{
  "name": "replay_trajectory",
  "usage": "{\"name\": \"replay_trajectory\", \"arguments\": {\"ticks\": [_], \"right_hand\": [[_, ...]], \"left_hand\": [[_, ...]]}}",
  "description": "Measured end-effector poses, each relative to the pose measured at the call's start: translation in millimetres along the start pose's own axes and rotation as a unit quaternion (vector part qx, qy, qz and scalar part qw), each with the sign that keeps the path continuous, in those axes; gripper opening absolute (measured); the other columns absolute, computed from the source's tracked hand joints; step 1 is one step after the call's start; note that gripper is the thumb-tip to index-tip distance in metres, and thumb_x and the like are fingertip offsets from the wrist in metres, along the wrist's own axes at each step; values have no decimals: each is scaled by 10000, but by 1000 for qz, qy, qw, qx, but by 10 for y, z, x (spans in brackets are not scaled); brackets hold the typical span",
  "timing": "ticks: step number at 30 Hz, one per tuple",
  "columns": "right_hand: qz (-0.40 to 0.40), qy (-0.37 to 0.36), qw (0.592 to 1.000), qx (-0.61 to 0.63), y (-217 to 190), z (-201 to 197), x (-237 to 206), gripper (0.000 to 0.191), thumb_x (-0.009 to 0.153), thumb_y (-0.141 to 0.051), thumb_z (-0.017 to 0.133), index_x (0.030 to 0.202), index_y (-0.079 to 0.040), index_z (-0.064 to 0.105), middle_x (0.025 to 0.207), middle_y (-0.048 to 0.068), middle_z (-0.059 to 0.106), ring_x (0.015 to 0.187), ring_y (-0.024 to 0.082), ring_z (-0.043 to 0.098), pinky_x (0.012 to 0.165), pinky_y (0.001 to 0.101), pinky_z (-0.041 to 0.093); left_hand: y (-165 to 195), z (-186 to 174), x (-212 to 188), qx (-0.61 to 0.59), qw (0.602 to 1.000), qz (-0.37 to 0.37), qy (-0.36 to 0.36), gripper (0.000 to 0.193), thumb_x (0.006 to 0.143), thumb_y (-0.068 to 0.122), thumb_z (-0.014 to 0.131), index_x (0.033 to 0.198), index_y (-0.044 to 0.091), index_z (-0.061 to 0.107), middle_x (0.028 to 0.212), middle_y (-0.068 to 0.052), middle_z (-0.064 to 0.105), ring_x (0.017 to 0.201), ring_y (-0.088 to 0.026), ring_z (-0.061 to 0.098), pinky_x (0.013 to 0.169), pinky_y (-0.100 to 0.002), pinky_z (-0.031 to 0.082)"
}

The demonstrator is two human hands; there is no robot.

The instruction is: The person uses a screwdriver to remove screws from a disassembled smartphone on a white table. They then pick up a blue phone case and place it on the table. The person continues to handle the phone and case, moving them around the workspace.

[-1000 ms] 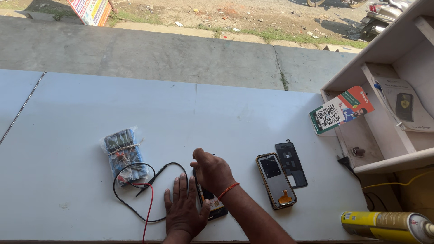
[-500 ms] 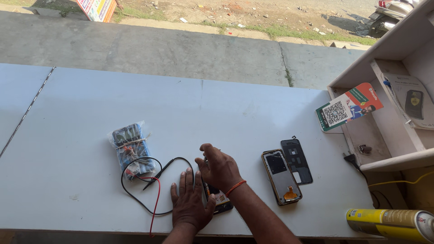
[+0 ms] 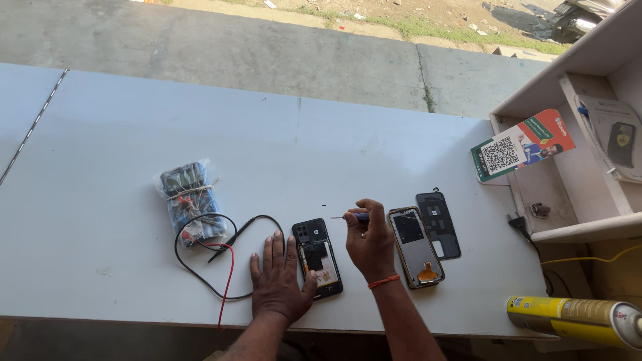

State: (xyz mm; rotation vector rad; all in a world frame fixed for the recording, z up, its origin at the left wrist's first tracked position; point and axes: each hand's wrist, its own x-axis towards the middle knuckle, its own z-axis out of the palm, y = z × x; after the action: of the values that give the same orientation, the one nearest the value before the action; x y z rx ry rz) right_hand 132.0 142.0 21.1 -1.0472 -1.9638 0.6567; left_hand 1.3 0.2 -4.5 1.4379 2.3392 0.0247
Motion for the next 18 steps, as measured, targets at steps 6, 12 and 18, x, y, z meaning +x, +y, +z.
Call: {"name": "replay_trajectory", "arguments": {"ticks": [6,12,18], "right_hand": [[-5,-36,999,-12,87,-107,-19,291,973,-152,692,1181,-88,500,968,104,747,897,211,776,694,322,658],[-26,-59,998,-15,83,30,24,292,977,-154,692,1192,-92,505,946,88,763,868,207,783,672,320,649],[-45,-83,995,-8,96,97,52,302,990,-146,683,1212,-96,485,951,84,761,871,205,785,654,306,655]], "left_hand": [[-8,63,20,-9,1000,7,21,899,903,577,449,1592,103,120,1670,-169,52,1547,-300,-5,1206,-559,-17],[-5,29,12,-14,1000,7,7,901,911,576,443,1599,106,101,1671,-170,37,1547,-300,-19,1209,-554,-30],[11,-25,-4,-18,1000,2,-9,890,920,578,428,1605,122,90,1677,-150,24,1552,-281,-26,1216,-550,-38]]}}
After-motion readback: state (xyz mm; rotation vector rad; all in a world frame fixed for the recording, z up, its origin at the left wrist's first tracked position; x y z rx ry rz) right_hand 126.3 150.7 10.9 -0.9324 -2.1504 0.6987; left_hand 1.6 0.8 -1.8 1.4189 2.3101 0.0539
